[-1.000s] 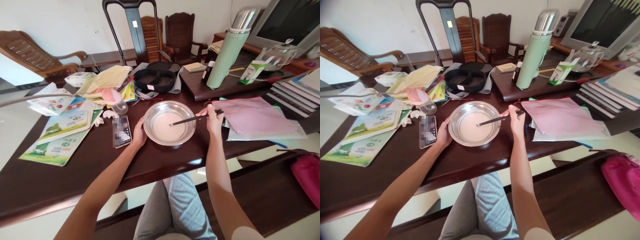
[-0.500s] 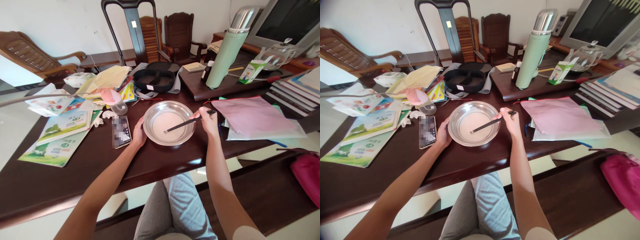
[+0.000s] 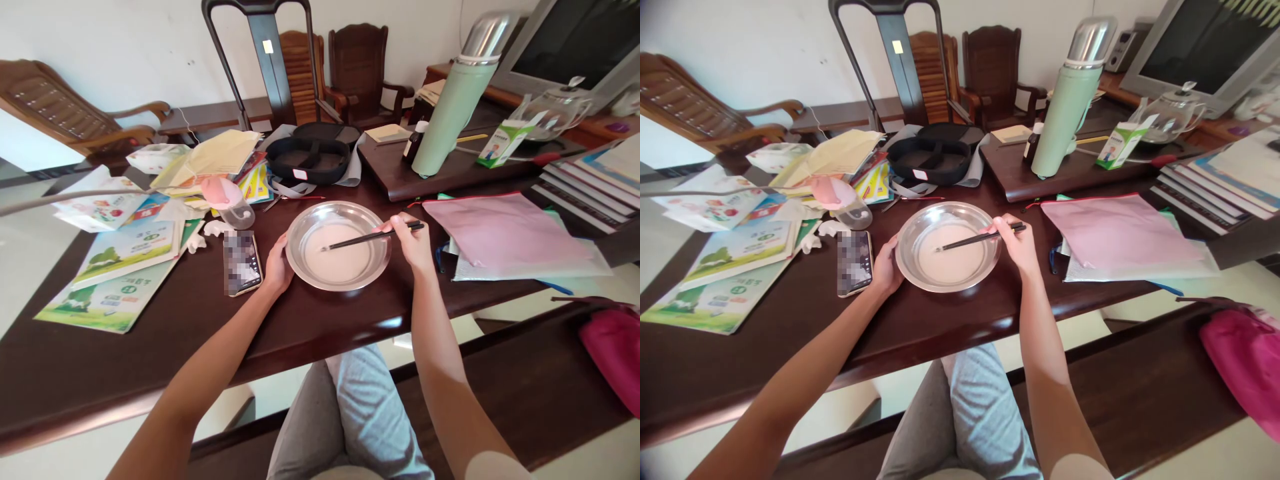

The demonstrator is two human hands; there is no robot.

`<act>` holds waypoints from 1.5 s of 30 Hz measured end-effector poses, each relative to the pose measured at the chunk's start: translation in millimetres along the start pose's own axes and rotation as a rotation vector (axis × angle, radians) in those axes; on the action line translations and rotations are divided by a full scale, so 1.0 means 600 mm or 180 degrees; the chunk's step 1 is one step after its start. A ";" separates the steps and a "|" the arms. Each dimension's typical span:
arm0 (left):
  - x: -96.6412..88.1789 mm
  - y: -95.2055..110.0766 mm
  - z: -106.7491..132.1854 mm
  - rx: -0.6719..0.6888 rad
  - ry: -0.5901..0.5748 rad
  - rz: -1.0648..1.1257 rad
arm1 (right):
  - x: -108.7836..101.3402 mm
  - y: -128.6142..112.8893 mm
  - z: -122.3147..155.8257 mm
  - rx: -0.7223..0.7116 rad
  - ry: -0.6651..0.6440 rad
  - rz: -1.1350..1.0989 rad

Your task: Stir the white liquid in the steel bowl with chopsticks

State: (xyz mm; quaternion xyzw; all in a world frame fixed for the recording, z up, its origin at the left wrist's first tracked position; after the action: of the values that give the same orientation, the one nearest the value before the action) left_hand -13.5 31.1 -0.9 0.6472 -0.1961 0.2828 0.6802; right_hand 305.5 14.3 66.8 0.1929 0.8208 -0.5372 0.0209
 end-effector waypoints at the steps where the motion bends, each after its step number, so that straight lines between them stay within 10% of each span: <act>1: 0.000 0.000 0.000 -0.0006 -0.0004 -0.0001 | -0.002 0.000 -0.001 -0.0005 0.0115 0.0027; 5: 0.000 0.001 0.001 -0.0002 -0.0022 0.0023 | -0.013 0.008 -0.002 0.0030 0.0573 -0.0161; 11: -0.002 0.001 -0.001 -0.0011 0.0011 0.0039 | 0.000 0.003 0.000 -0.0031 -0.0092 -0.0089; 16: -0.003 0.000 -0.001 -0.0030 -0.0015 -0.0005 | -0.013 0.009 -0.001 -0.0042 0.0622 -0.0365; 22: -0.003 0.000 0.000 -0.0030 0.0022 0.0027 | 0.001 0.008 0.002 -0.0009 -0.0165 -0.0121; 28: -0.001 0.002 0.001 -0.0024 -0.0020 -0.0003 | -0.014 0.012 -0.002 -0.0085 0.0652 -0.0314; 34: -0.001 0.001 0.000 -0.0006 0.0003 0.0037 | 0.002 0.007 0.000 -0.0038 -0.0150 -0.0100; 39: -0.001 0.002 -0.001 -0.0008 -0.0005 0.0036 | -0.011 0.012 -0.001 -0.0024 0.0598 -0.0229; 45: -0.004 0.001 -0.002 -0.0017 0.0003 0.0041 | 0.003 0.009 0.001 -0.0052 -0.0153 -0.0166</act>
State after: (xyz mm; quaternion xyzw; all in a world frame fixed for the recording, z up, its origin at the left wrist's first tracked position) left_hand -15.9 32.0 -2.1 0.6440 -0.2008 0.2870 0.6801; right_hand 305.5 16.3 61.5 0.1584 0.8292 -0.5354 0.0282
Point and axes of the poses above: each hand's wrist, its own z-axis away from the middle knuckle, its own x-axis out of the palm, y = z × x, the point moved 2 cm from there along -z, towards the middle knuckle, and after that the axes turned 14 degrees about z, right-handed, at the moved point
